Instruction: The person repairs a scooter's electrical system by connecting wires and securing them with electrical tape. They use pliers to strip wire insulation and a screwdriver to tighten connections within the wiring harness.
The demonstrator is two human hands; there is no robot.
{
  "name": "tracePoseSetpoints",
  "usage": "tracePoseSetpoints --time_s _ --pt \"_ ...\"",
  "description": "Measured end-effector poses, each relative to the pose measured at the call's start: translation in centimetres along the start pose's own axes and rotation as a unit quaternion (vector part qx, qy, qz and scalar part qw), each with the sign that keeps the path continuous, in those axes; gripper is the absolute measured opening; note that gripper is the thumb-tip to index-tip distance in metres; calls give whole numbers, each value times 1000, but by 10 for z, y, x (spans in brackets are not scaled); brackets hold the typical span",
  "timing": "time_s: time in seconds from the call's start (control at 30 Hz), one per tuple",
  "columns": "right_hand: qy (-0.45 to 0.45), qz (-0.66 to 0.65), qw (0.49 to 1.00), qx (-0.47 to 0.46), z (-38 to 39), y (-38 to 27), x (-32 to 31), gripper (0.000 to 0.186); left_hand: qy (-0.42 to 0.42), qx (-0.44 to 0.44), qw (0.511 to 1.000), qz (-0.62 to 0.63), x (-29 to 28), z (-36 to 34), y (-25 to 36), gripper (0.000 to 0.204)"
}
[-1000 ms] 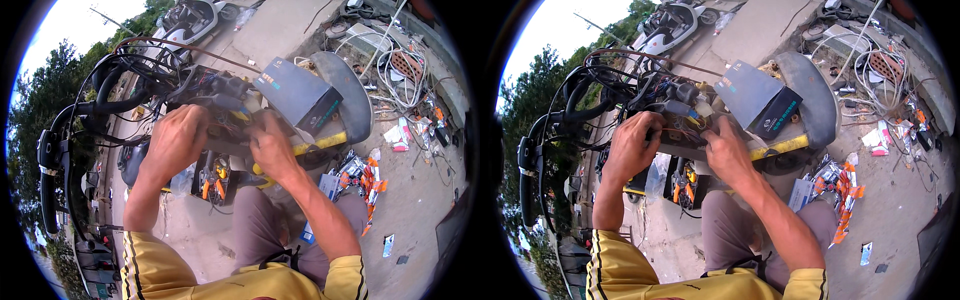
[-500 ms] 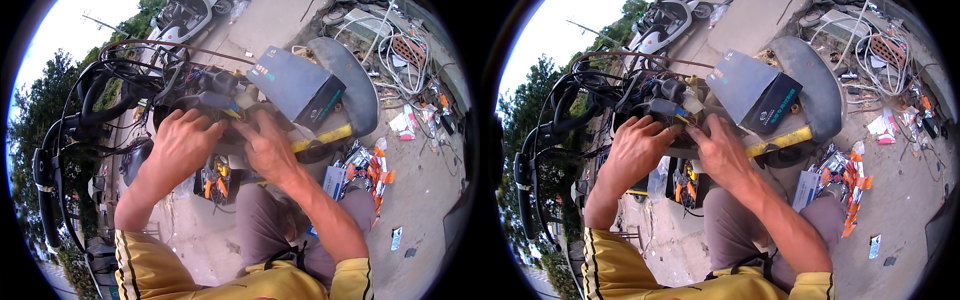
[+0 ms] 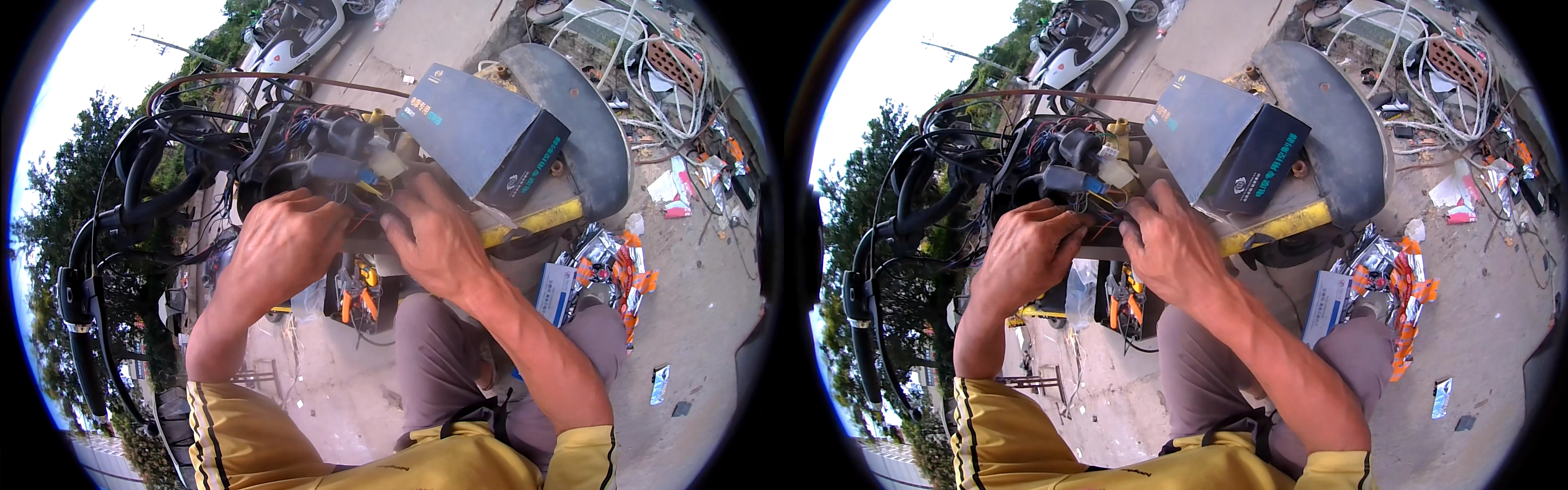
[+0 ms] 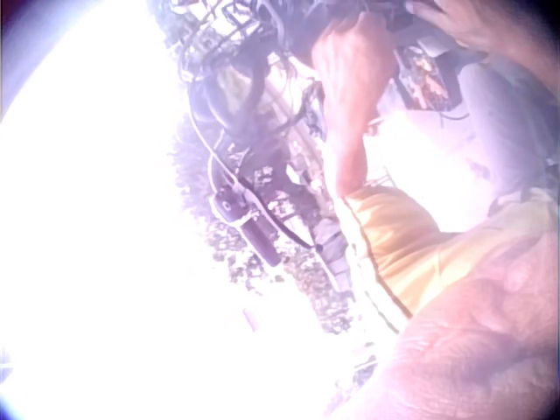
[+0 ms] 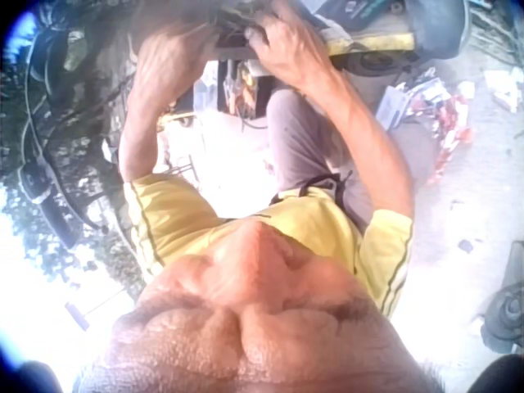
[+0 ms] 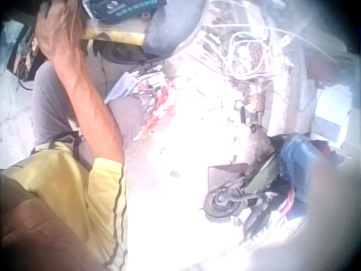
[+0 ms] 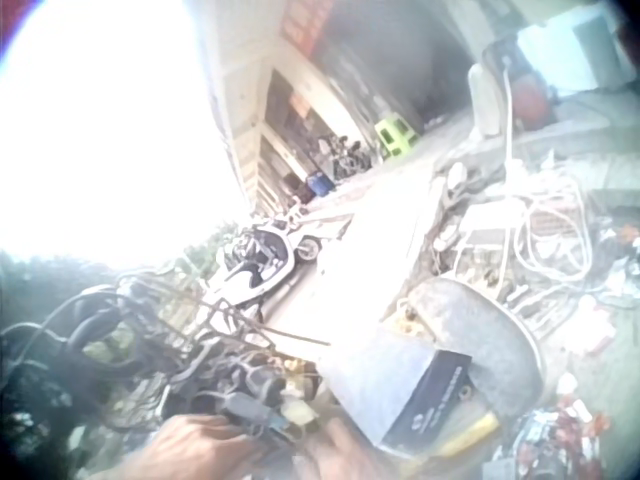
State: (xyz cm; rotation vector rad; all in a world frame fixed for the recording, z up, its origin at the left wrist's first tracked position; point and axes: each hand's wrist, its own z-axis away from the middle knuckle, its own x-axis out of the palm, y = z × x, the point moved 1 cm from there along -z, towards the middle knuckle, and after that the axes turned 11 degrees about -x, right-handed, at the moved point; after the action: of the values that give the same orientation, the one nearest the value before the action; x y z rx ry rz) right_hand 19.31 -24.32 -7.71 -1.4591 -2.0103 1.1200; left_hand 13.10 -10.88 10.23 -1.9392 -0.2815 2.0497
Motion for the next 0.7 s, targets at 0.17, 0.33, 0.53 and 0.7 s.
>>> tracePoseSetpoints --time_s 0.17,0.33,0.53,0.7 --pt "-14 9 1000 19 -7 4 11 22 -11 -3 999 30 -2 1 -1 18" --pt "-1 1 999 41 -10 8 16 23 -2 4 1000 31 0 2 0 18" --pt "37 18 997 60 -14 10 31 24 12 3 998 -63 5 4 8 19" --pt "-11 -29 993 110 -20 18 25 25 44 19 996 -72 7 3 8 17"
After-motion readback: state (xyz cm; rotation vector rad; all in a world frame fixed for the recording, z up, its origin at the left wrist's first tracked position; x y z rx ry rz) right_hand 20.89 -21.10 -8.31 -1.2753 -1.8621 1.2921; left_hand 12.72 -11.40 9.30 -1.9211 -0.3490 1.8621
